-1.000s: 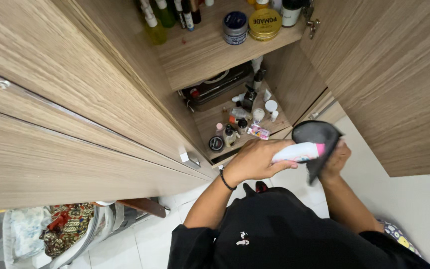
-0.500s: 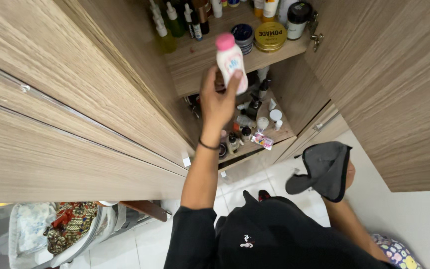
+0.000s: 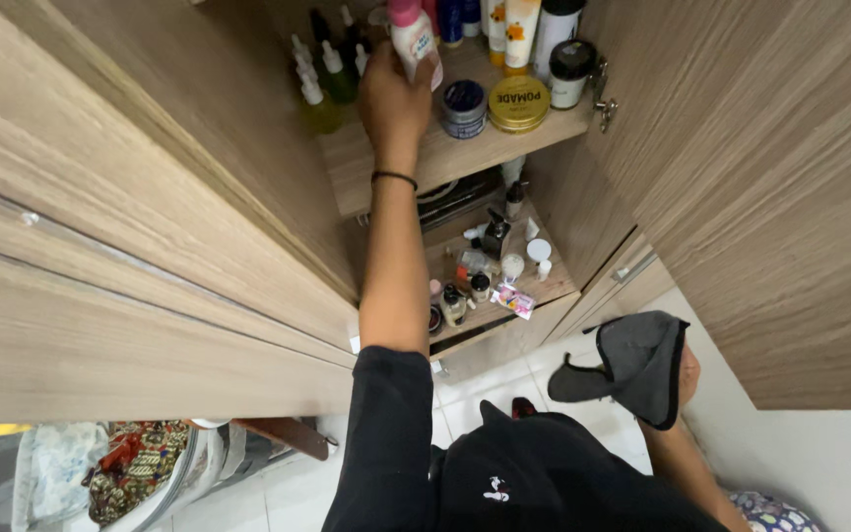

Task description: The person wipes multiple cosmetic containers with a cloth and places them into a wooden cabinet. They handle tubes, jars, and bottles one at a time, wiping each before arranging them on the cabinet shelves.

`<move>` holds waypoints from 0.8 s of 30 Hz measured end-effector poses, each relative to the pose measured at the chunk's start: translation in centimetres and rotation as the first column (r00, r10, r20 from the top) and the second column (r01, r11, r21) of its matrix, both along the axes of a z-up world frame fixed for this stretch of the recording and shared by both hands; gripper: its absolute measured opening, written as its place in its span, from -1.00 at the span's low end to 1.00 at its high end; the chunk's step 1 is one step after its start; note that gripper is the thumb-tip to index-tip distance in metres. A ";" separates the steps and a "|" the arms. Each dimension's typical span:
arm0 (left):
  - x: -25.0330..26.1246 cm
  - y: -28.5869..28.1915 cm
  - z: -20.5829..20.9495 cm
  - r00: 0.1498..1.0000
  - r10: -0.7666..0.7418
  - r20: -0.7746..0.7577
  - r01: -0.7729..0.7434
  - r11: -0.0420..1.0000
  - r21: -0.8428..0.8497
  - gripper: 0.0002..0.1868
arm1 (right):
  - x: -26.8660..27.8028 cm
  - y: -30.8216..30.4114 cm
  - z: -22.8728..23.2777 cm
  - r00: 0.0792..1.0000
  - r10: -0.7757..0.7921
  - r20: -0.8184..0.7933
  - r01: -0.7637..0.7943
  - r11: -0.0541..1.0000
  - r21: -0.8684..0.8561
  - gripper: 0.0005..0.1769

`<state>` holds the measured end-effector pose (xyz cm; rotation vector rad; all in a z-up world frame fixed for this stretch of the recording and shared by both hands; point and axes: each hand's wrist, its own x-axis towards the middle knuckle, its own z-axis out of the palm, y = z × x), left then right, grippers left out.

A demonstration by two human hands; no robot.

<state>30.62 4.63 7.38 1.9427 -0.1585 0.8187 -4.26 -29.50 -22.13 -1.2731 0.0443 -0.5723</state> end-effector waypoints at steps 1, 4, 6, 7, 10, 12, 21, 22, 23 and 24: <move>0.9 -0.2 0.0 0.999 -0.019 -0.035 0.019 1.000 0.003 -0.58 | 0.0 -0.2 -0.5 1.000 0.002 -0.006 -0.002 1.000 0.009 -0.40; 2.9 -0.6 0.4 0.996 -0.008 -0.089 0.025 0.981 0.193 -0.60 | -0.7 -0.7 -1.7 0.999 -0.009 -0.045 0.012 0.997 0.076 -0.42; 4.0 -1.2 1.1 0.998 0.066 0.005 -0.065 0.970 0.233 -0.33 | 0.1 -0.8 -2.1 0.998 -0.009 -0.062 0.018 0.990 0.141 -0.43; 4.4 -1.4 1.1 0.987 0.051 -0.149 -0.017 0.976 0.218 -0.39 | 0.3 -1.1 -2.3 0.997 -0.012 -0.074 0.024 0.985 0.172 -0.43; 5.6 -1.9 0.5 0.963 0.023 -0.270 0.025 0.985 0.173 -0.44 | 1.3 -1.9 -2.9 0.996 -0.014 -0.088 0.035 0.969 0.243 -0.45; 6.1 -1.8 -0.3 0.986 0.025 -0.163 0.006 0.982 0.186 -0.41 | 1.8 -2.2 -3.2 0.998 -0.007 -0.059 0.020 0.976 0.217 -0.46; 6.9 -1.7 0.1 0.995 0.101 -0.021 -0.091 0.957 0.276 -0.33 | 3.0 -2.2 -2.8 0.999 0.028 0.047 -0.036 0.984 0.177 -0.54; 6.9 -1.8 0.3 0.992 0.105 0.064 -0.119 0.950 0.289 -0.33 | 2.9 -2.2 -2.7 0.998 0.040 0.050 -0.048 0.982 0.185 -0.55; 6.9 -1.9 0.5 0.983 0.109 0.149 -0.150 0.942 0.301 -0.33 | 2.8 -2.2 -2.6 0.999 0.036 0.028 -0.039 0.991 0.131 -0.52; 6.9 -2.0 0.6 0.991 0.090 0.097 -0.116 0.944 0.308 -0.35 | 2.7 -2.4 -2.6 1.000 0.031 0.008 -0.031 0.997 0.075 -0.49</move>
